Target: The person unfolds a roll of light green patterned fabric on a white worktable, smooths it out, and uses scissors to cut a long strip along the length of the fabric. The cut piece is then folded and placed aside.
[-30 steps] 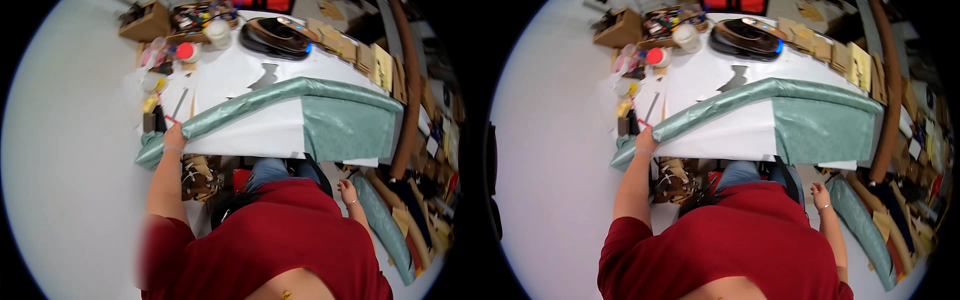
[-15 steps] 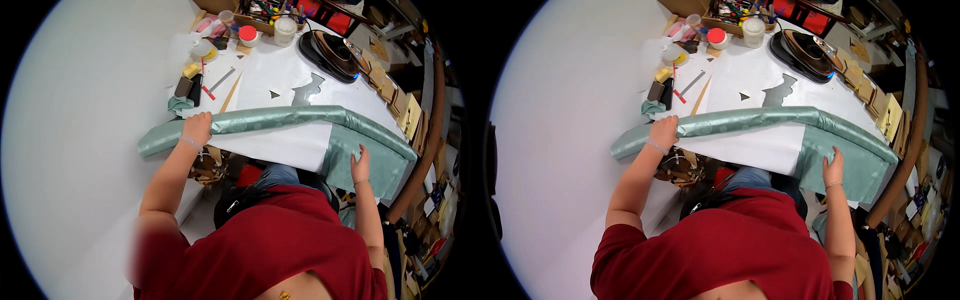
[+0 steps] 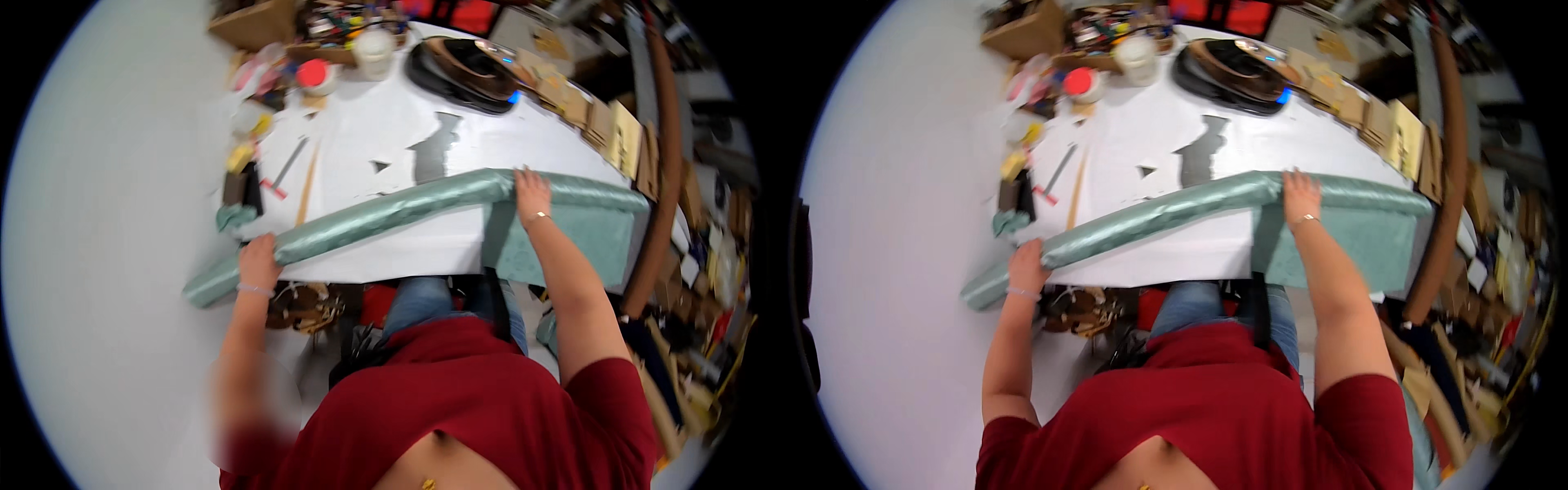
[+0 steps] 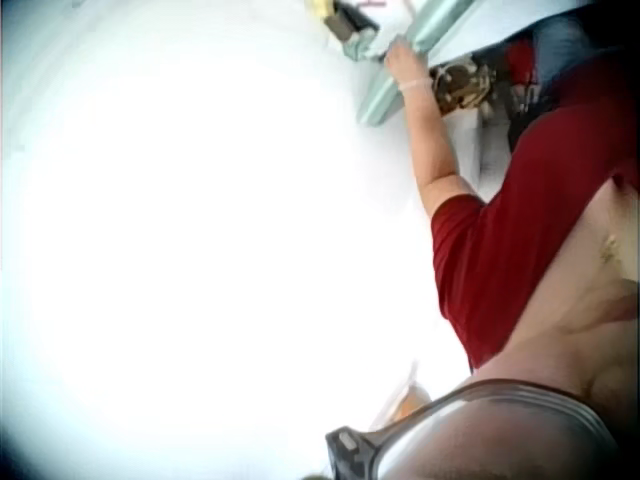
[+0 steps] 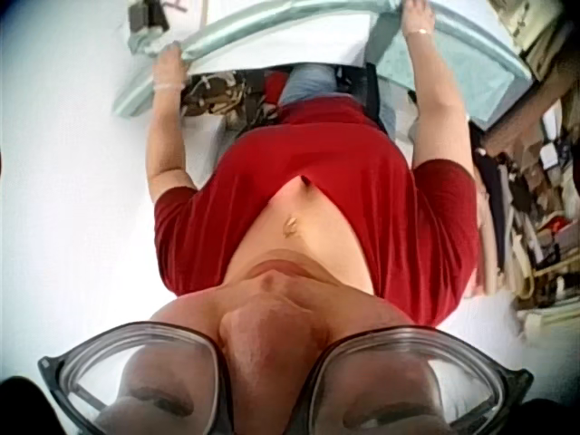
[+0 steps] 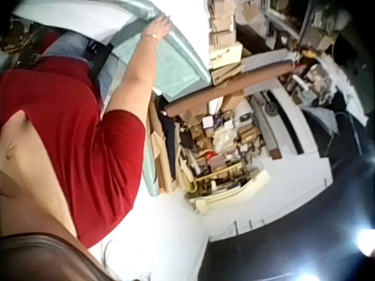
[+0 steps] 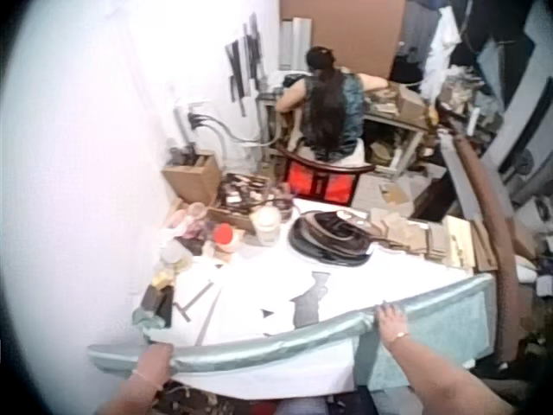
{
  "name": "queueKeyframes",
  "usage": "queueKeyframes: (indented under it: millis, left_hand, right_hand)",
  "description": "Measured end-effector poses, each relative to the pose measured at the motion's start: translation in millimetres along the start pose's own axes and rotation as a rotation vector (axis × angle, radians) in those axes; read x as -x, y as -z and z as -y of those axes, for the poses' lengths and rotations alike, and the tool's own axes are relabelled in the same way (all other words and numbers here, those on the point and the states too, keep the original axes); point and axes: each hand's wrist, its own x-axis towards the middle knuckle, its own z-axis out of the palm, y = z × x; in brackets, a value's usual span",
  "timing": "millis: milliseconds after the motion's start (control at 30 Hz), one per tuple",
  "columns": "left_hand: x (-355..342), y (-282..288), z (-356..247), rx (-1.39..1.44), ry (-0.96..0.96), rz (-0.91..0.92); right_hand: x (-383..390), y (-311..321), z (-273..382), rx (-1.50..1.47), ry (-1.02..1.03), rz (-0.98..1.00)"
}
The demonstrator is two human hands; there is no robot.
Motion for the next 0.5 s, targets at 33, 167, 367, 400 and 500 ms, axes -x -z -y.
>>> queueKeyframes:
  millis: [33,167,367,400,500]
  left_hand:
    - [-8,-13,3,-0.030,0.005,0.000]
    - [-31,-19,13,-0.033,0.098,0.156]
    - [-37,-18,6,-0.067,0.127,0.208]
    - [-40,-18,5,-0.076,0.117,0.193]
    - [-46,-19,10,-0.122,0.125,0.157]
  right_hand:
    - [-9,-9,-3,0.041,0.013,-0.012]
    - [-29,-4,4,0.045,0.085,0.003]
    - [-60,5,3,-0.059,0.056,-0.139]
    - [-68,6,4,-0.046,0.063,-0.127]
    - [-74,9,10,-0.111,0.038,-0.096]
